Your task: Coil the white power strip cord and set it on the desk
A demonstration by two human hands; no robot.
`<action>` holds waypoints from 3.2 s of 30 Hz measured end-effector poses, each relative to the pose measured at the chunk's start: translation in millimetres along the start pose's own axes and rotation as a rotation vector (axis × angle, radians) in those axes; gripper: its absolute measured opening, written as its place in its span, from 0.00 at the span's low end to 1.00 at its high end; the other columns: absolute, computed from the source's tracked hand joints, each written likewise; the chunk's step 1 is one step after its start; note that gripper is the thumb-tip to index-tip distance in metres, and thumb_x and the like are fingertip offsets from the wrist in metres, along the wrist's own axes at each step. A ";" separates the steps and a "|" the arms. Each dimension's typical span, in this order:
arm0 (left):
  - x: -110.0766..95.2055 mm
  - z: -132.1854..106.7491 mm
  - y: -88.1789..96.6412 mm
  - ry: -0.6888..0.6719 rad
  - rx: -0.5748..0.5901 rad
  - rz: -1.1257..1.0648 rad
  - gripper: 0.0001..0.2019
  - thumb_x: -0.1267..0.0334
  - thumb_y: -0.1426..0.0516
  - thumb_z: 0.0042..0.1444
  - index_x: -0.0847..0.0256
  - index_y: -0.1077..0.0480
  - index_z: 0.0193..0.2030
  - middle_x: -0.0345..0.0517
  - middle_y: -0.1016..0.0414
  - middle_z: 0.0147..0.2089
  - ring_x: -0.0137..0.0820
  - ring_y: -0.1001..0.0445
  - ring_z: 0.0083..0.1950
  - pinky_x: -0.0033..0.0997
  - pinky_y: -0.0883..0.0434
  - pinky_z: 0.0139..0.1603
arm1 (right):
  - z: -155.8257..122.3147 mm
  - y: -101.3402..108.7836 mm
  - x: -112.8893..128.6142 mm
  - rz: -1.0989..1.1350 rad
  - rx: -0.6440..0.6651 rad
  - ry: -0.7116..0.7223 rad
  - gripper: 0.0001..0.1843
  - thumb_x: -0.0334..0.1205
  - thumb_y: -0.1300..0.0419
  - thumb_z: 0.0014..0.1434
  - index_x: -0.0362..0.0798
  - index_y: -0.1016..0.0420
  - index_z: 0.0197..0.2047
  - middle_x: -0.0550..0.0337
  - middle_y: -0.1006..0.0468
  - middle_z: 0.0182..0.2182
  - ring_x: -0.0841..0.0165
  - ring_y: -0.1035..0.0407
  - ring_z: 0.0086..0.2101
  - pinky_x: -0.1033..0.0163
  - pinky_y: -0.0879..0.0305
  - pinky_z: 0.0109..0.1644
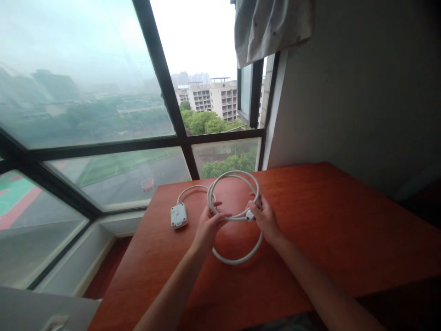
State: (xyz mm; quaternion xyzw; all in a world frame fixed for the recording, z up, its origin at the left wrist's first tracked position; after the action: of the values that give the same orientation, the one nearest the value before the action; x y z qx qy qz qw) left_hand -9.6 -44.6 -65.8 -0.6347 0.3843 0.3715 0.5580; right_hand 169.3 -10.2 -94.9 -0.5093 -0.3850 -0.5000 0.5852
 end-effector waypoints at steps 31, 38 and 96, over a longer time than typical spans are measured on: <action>-46.3 41.0 14.5 0.379 0.282 -0.185 0.11 0.60 0.44 0.61 0.64 0.37 0.32 0.29 0.54 0.21 0.15 0.57 0.15 0.13 0.56 0.12 | 3.8 11.6 12.3 0.331 0.233 -0.384 0.22 0.58 0.40 0.56 0.45 0.26 0.35 0.59 0.23 0.25 0.69 0.30 0.24 0.66 0.35 0.25; -44.6 41.6 14.3 0.303 0.238 -0.187 0.11 0.60 0.42 0.59 0.63 0.38 0.31 0.28 0.54 0.21 0.15 0.57 0.14 0.13 0.56 0.11 | 3.4 12.8 12.9 0.298 0.227 -0.378 0.17 0.52 0.38 0.55 0.45 0.25 0.33 0.58 0.22 0.27 0.69 0.30 0.25 0.67 0.34 0.27; -3.1 50.1 46.2 0.322 -0.148 -0.546 0.15 0.63 0.55 0.69 0.64 0.39 0.30 0.27 0.55 0.16 0.17 0.54 0.11 0.14 0.56 0.10 | -1.5 2.6 9.8 0.487 0.284 -0.318 0.20 0.40 0.32 0.52 0.52 0.26 0.49 0.55 0.23 0.51 0.62 0.25 0.45 0.54 0.31 0.52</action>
State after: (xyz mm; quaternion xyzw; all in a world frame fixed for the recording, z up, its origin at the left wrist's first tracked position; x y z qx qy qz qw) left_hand -54.8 1.6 -87.5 -0.8038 0.2553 0.1300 0.5213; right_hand 173.7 -13.6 -86.3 -0.5715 -0.4045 -0.2007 0.6852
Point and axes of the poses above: each hand's wrist, its own z-axis towards the middle knuckle, its own y-axis out of the back of the hand, x = y × z, the point moved 3 cm from there along z, towards the middle knuckle
